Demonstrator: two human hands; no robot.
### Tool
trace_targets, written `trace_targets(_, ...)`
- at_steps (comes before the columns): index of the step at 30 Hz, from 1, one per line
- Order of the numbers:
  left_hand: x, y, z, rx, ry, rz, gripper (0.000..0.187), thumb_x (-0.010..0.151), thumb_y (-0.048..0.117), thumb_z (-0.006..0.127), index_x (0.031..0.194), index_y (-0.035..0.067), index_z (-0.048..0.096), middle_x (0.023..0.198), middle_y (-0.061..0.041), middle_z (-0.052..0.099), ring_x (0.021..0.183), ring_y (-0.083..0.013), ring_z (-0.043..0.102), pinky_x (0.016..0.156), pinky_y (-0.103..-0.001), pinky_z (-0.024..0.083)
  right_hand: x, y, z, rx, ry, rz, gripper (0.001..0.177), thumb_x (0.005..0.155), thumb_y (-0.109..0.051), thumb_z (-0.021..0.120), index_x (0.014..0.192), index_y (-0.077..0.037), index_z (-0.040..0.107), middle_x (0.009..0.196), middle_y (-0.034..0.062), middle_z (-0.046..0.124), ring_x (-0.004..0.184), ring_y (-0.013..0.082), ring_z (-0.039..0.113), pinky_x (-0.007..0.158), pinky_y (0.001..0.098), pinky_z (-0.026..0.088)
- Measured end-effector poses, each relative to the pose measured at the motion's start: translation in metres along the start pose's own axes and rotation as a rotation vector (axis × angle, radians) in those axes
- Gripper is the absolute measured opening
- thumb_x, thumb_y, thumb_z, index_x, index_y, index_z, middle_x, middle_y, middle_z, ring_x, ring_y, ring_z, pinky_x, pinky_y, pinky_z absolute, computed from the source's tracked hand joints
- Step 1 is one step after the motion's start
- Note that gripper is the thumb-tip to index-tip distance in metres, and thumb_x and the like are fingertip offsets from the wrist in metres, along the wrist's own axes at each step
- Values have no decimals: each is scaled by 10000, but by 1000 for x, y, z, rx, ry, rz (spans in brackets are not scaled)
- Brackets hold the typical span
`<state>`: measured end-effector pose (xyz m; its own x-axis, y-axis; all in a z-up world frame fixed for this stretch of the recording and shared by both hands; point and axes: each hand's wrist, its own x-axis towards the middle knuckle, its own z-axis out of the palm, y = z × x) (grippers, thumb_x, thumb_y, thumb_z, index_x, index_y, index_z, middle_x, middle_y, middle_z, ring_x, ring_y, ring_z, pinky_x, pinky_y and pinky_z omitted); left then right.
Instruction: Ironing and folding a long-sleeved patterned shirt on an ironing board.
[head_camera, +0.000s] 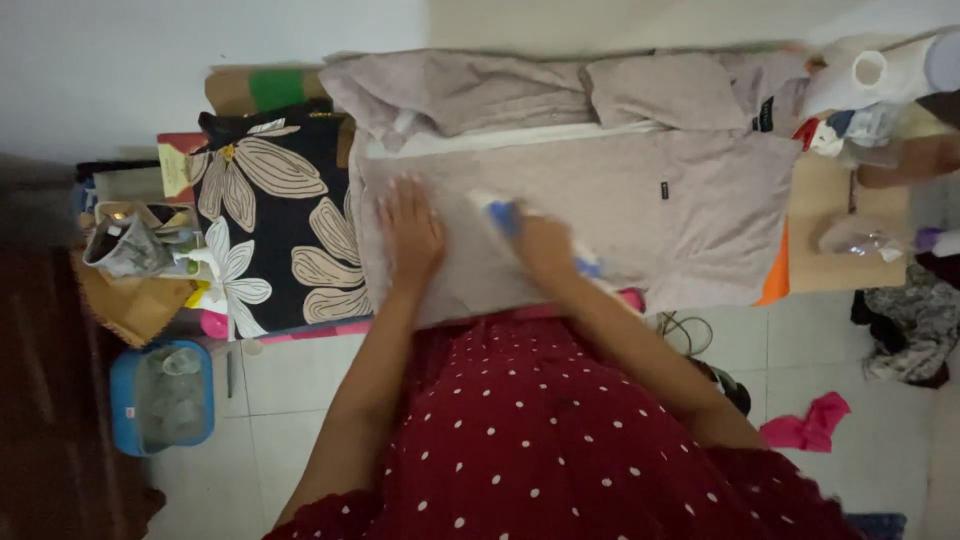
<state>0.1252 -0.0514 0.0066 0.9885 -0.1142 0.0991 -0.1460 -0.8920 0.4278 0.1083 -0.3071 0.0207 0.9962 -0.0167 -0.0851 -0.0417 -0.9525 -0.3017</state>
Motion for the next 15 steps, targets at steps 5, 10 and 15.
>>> trace_targets(5,20,-39,-2,133,-32,79,684,981,219,519,1563,-95,345,1672,-258,289,1565,-421,239,1285,-550,157,12,-75,-6,-27,-183,-4,404,969,-287,623,1321,-96,574,898,205,743,789,425,729,686,560,566)
trace_targets(10,23,-30,-5,94,-14,43,708,966,223,530,1576,-72,326,1661,-231,296,1556,-402,234,1259,-542,178,45,20,-49,-53,-72,322,536,874,-518,759,1190,-104,635,924,228,730,849,457,703,712,583,542)
trace_targets(15,21,-36,2,101,33,75,710,988,224,542,1588,-84,318,1670,-228,290,1569,-396,222,1274,-541,199,46,146,-62,-129,263,443,571,847,-501,875,1109,-38,668,959,261,724,884,497,677,705,589,534)
